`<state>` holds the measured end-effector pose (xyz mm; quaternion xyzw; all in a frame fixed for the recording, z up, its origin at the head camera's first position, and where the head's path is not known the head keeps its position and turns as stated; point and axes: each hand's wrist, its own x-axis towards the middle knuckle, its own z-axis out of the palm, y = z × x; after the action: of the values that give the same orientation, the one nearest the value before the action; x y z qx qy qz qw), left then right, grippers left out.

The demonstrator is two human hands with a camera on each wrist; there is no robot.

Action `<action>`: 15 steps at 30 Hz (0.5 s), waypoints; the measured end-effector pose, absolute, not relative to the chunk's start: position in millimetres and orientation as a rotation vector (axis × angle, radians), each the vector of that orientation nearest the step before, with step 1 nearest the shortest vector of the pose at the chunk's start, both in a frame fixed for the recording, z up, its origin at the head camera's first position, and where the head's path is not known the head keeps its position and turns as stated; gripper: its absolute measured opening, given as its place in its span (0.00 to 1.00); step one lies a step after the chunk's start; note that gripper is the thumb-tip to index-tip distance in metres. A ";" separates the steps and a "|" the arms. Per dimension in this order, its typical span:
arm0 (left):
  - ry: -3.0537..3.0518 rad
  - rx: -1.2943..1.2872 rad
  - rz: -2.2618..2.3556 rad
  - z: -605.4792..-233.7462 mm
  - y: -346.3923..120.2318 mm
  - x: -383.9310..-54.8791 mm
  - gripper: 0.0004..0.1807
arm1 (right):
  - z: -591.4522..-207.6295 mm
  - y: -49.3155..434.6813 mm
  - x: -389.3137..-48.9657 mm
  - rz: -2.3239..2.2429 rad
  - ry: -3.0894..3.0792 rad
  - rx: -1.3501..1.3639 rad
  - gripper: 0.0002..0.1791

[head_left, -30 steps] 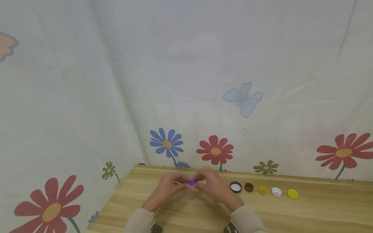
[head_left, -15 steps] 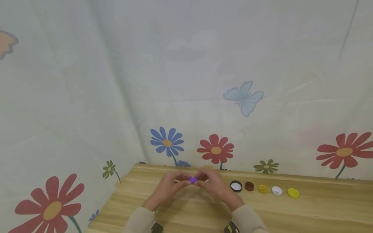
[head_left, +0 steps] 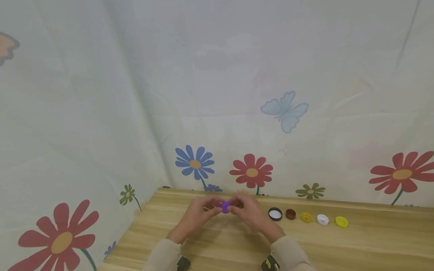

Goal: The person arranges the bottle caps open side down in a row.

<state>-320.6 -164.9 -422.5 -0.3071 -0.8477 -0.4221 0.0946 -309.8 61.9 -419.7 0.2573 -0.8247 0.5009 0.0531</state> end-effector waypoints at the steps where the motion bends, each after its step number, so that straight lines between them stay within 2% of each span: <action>1: -2.512 -0.916 -1.255 -422.1 -164.5 -320.6 0.13 | -419.2 62.1 -309.6 1.534 -2.506 0.779 0.05; 15: -2.538 -0.935 -1.115 -421.1 -162.4 -319.4 0.16 | -418.6 63.5 -308.2 1.584 -2.550 0.818 0.07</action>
<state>-319.4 -162.4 -421.1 -0.3177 -0.8625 -0.3789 0.1079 -308.2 63.5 -418.6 0.2628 -0.8194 0.5092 0.0152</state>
